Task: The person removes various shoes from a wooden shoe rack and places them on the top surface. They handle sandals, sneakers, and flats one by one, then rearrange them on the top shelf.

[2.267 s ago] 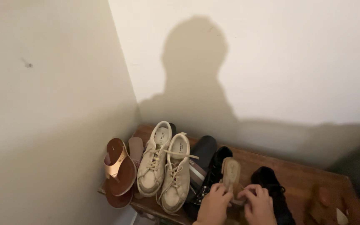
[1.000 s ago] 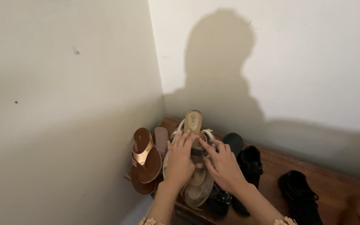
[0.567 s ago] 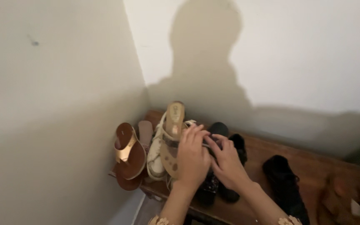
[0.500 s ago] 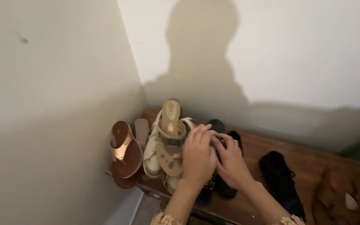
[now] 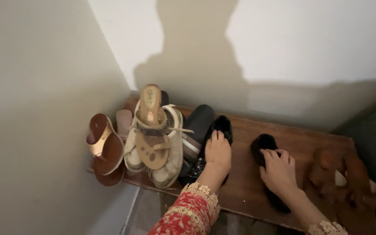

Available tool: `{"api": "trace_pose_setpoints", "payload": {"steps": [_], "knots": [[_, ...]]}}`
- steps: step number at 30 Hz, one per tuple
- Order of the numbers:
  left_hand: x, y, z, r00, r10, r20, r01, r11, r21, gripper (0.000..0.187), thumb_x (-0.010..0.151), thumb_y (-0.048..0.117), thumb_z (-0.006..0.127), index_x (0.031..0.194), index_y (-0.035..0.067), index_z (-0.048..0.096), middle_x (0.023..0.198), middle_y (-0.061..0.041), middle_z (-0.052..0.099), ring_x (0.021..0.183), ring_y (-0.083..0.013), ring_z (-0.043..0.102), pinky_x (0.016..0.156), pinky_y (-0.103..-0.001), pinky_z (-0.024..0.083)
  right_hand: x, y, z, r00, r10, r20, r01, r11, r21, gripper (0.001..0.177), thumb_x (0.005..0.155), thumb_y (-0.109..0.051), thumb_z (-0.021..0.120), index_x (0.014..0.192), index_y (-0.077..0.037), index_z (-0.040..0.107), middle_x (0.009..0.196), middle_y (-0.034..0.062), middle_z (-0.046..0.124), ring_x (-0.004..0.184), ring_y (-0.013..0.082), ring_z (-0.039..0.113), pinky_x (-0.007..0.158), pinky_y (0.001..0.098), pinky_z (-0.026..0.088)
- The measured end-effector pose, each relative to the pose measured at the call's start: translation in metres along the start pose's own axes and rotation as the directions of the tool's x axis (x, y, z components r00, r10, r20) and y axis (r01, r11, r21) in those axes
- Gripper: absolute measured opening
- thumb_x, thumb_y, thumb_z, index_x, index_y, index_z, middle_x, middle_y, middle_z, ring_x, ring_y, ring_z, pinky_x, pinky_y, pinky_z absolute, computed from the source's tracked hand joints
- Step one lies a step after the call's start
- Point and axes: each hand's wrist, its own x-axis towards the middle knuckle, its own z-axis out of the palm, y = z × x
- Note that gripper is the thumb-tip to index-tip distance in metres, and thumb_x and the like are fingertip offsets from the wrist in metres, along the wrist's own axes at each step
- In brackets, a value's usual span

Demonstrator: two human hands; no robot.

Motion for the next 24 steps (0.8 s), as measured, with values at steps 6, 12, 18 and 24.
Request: {"api": "trace_pose_setpoints", "payload": {"steps": [6, 12, 18, 24], "knots": [[0.012, 0.008, 0.024, 0.994, -0.073, -0.080, 0.069, 0.996, -0.051, 0.042, 0.080, 0.017, 0.079, 0.120, 0.009, 0.067, 0.138, -0.009, 0.051, 0.142, -0.0274, 0.039, 0.098, -0.043, 0.048, 0.003, 0.016, -0.028, 0.998, -0.033, 0.053, 0.035, 0.999, -0.035, 0.058, 0.087, -0.041, 0.074, 0.139, -0.024, 0.056, 0.140, -0.0010, 0.059, 0.140, 0.0219, 0.044, 0.121, 0.0449, 0.025], [0.005, 0.028, -0.003, 0.994, -0.020, 0.107, 0.028, 0.997, -0.079, 0.039, 0.077, 0.015, 0.079, 0.113, 0.007, 0.069, 0.133, -0.008, 0.050, 0.134, -0.0267, 0.042, 0.093, -0.039, 0.052, -0.001, 0.029, -0.067, 0.974, -0.095, 0.205, 0.117, 0.988, -0.097, 0.088, 0.077, -0.054, 0.081, 0.151, -0.029, 0.042, 0.143, 0.0037, 0.053, 0.137, 0.0274, 0.041, 0.113, 0.0473, 0.029], [-0.001, 0.075, -0.004, 0.996, 0.072, 0.061, -0.061, 0.985, -0.162, 0.027, 0.081, 0.016, 0.074, 0.107, 0.007, 0.071, 0.128, -0.010, 0.055, 0.128, -0.0301, 0.047, 0.091, -0.042, 0.054, 0.002, 0.056, -0.053, 0.969, -0.062, 0.239, 0.045, 0.996, 0.077, 0.081, 0.078, -0.050, 0.079, 0.147, -0.024, 0.044, 0.126, 0.0044, 0.064, 0.116, 0.0290, 0.063, 0.096, 0.0422, 0.055], [0.002, 0.121, 0.007, 0.990, 0.141, 0.027, -0.125, 0.942, -0.312, 0.029, 0.082, 0.016, 0.074, 0.108, 0.006, 0.068, 0.127, -0.012, 0.054, 0.127, -0.0316, 0.048, 0.093, -0.043, 0.054, -0.006, 0.087, -0.037, 0.968, 0.157, 0.198, -0.178, 0.979, 0.095, 0.069, 0.080, -0.047, 0.081, 0.137, -0.017, 0.054, 0.115, 0.0093, 0.069, 0.106, 0.0315, 0.069, 0.092, 0.0424, 0.058]]}}
